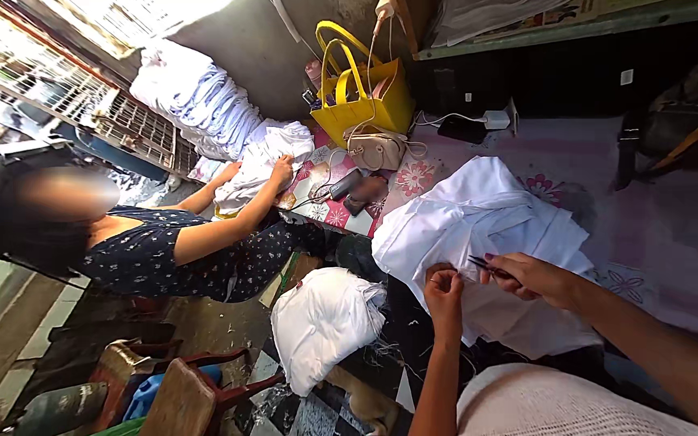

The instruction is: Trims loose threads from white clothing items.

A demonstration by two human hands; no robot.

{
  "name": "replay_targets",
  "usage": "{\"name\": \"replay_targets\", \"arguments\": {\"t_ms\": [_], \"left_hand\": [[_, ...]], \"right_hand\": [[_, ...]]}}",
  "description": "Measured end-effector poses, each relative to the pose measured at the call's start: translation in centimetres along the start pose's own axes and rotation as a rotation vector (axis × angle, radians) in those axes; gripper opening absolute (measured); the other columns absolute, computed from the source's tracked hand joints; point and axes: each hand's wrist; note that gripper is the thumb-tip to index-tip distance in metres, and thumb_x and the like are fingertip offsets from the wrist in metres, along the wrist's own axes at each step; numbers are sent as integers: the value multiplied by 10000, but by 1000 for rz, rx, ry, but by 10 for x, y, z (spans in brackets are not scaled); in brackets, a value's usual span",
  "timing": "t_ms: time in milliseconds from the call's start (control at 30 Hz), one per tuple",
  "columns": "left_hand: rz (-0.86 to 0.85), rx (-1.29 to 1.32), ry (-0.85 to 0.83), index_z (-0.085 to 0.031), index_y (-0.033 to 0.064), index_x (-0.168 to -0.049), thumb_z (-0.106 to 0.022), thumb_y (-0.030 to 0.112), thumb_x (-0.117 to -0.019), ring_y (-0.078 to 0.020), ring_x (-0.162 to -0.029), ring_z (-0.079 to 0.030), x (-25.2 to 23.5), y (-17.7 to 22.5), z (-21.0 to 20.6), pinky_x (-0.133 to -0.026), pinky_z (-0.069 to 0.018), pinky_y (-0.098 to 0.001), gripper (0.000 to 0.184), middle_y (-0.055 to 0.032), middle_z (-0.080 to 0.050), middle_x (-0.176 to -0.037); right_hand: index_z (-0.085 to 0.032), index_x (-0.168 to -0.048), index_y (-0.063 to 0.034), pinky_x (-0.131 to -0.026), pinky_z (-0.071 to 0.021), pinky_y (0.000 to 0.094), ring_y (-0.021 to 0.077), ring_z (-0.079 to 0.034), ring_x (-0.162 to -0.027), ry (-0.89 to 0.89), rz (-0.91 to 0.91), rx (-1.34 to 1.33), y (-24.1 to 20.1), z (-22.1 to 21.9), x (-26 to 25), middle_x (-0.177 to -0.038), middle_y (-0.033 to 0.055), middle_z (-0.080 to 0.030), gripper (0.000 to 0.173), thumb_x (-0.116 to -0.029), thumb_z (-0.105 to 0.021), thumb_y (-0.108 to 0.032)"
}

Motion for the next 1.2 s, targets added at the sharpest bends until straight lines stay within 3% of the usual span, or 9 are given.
{"name": "replay_targets", "arguments": {"t_ms": [200,567,633,767,833,933,1000,1100,1200], "left_hand": [[-12,54,-4,-657,-35,-830,-636,-42,-856,-62,-886,-620,3,0,2,-777,-553,-190,34,-79,-617,-999],[-67,-14,-23,-664,-33,-805,-650,-43,-836,-57,-851,-623,3,-8,6,-740,-554,-178,35,-79,-616,-961],[-129,-235,-201,-677,-68,-814,-664,-23,-834,-118,-876,-644,6,-5,19,-785,-564,-233,51,-144,-643,-967],[-96,-727,-870,-723,-89,-906,-705,63,-904,-310,-926,-699,16,31,51,-859,-569,-448,153,-237,-701,-1018],[-74,-729,-768,-726,-90,-967,-704,116,-939,-304,-906,-703,20,42,44,-850,-574,-449,210,-225,-708,-1009],[-184,-608,-296,-717,-91,-1019,-698,122,-947,-259,-843,-704,7,38,12,-788,-596,-382,226,-219,-697,-998],[-277,-551,-126,-729,-95,-978,-746,72,-895,-264,-869,-708,-6,19,-3,-805,-599,-364,187,-238,-700,-1006],[-313,-422,-72,-752,-76,-898,-736,-15,-862,-223,-932,-707,-12,1,-4,-848,-587,-317,72,-222,-714,-1012],[-242,-272,-131,-736,-106,-999,-729,-24,-877,-179,-1008,-702,-7,1,0,-888,-591,-268,147,-232,-689,-1117]], "right_hand": [[-586,-939,-107,-421,-265,188,26,-309,-419,-97,-105,110,9,-7,-14,-544,-80,-369,477,-1130,-273,-412],[-583,-892,-74,-448,-279,204,37,-317,-441,60,-41,167,16,-17,-26,-558,-67,-376,417,-1133,-348,-320],[-593,-902,-69,-459,-291,202,31,-329,-453,108,13,184,16,-15,-21,-569,-69,-383,416,-1132,-350,-315],[-662,-1019,-3,-559,-393,271,66,-413,-548,344,197,316,12,0,-7,-654,-29,-454,449,-1112,-398,-353],[-654,-1040,9,-548,-391,262,65,-423,-552,366,158,315,11,1,-12,-671,-15,-466,389,-1088,-495,-342],[-602,-1009,3,-480,-341,215,42,-390,-503,332,54,205,11,-11,-25,-659,-25,-441,239,-1049,-594,-232],[-589,-986,-1,-469,-324,201,35,-378,-494,363,48,137,13,-19,-29,-661,-25,-436,155,-1039,-592,-147],[-612,-984,0,-487,-332,205,37,-389,-512,413,95,99,18,-21,-29,-669,-25,-450,123,-1024,-606,-116],[-624,-995,-11,-468,-323,189,20,-383,-492,420,123,52,23,-21,-27,-647,-45,-450,112,-1024,-608,-119]]}}
Point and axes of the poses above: each hand's wrist, its own x-axis away from the middle knuckle, its own z-axis out of the back of the hand, y = z × x
